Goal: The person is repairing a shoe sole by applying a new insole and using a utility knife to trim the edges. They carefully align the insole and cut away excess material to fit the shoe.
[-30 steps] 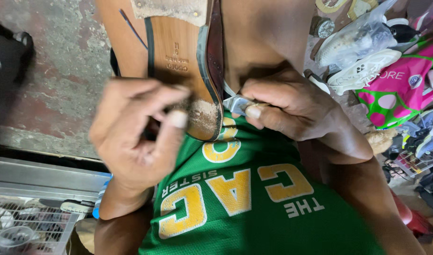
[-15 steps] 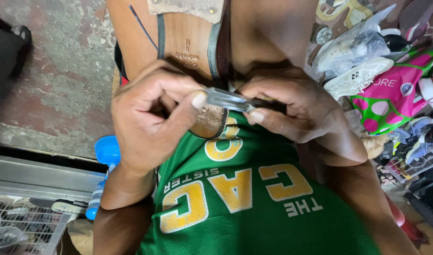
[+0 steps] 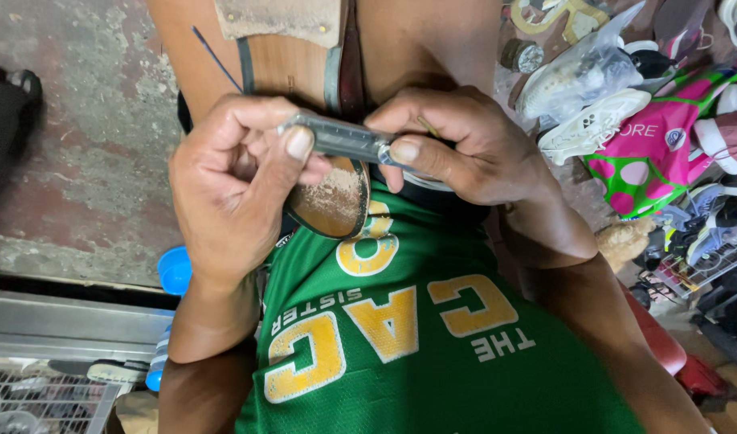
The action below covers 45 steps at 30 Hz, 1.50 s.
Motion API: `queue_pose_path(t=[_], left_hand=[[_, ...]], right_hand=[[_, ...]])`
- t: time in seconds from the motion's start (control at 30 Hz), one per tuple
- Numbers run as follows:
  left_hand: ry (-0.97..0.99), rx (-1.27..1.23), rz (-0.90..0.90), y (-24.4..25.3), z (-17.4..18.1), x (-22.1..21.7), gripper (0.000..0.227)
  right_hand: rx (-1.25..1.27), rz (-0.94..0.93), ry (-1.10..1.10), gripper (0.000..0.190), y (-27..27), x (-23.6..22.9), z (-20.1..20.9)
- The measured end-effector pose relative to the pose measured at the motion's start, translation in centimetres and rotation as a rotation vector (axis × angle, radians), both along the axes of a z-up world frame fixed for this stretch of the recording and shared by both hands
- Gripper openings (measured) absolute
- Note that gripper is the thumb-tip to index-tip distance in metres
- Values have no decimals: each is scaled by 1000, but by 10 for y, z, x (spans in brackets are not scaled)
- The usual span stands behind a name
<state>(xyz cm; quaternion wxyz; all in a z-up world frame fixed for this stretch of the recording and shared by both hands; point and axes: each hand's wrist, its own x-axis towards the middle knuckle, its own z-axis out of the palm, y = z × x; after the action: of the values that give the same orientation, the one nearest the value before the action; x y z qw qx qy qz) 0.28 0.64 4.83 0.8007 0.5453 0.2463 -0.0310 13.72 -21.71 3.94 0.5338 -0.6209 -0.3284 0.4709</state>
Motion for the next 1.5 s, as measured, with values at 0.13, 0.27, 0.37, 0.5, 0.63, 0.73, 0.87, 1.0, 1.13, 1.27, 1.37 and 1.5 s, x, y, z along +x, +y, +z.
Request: queue_pose_path(t=[0.13, 0.27, 0.37, 0.5, 0.63, 0.73, 0.87, 1.0, 1.13, 1.27, 1.37, 1.5], left_hand=[[-36, 33, 2, 1, -7, -5, 8], [-54, 38, -27, 0, -7, -7, 9], [-84, -15, -10, -5, -8, -5, 11], [-179, -62, -9, -9, -8, -1, 21], [-157, -35, -29, -10, -7, 1, 22], [-153, -44, -27, -9, -9, 0, 22], [-150, -41, -19, -9, -11, 0, 22], [-118, -12, -23, -9, -13, -1, 24], [-171, -76, 4, -5, -11, -3, 15], [-177, -20, 7, 0, -6, 0, 14], [-167, 37, -2, 2, -4, 1, 14], [-160, 142, -26, 4, -2, 3, 12]], right_hand=[[31, -7, 37, 23, 2, 0, 4], [-104, -34, -12, 16, -1, -6, -1], [-154, -108, 33, 17, -2, -13, -7], [-88, -203, 107, 23, -2, -18, -6], [-98, -242, 37, 29, -4, -20, -9], [-111, -285, 6, 34, -3, -23, -14], [-152, -297, -80, 39, -1, -23, -15], [-159, -304, -46, 41, 3, -24, -14], [-134, -250, 5, 38, 4, -21, -7], [-62, -184, 52, 31, 8, -15, 2], [-34, -128, -30, 27, 10, -12, 2], [-99, -91, -240, 26, 10, -5, -1]])
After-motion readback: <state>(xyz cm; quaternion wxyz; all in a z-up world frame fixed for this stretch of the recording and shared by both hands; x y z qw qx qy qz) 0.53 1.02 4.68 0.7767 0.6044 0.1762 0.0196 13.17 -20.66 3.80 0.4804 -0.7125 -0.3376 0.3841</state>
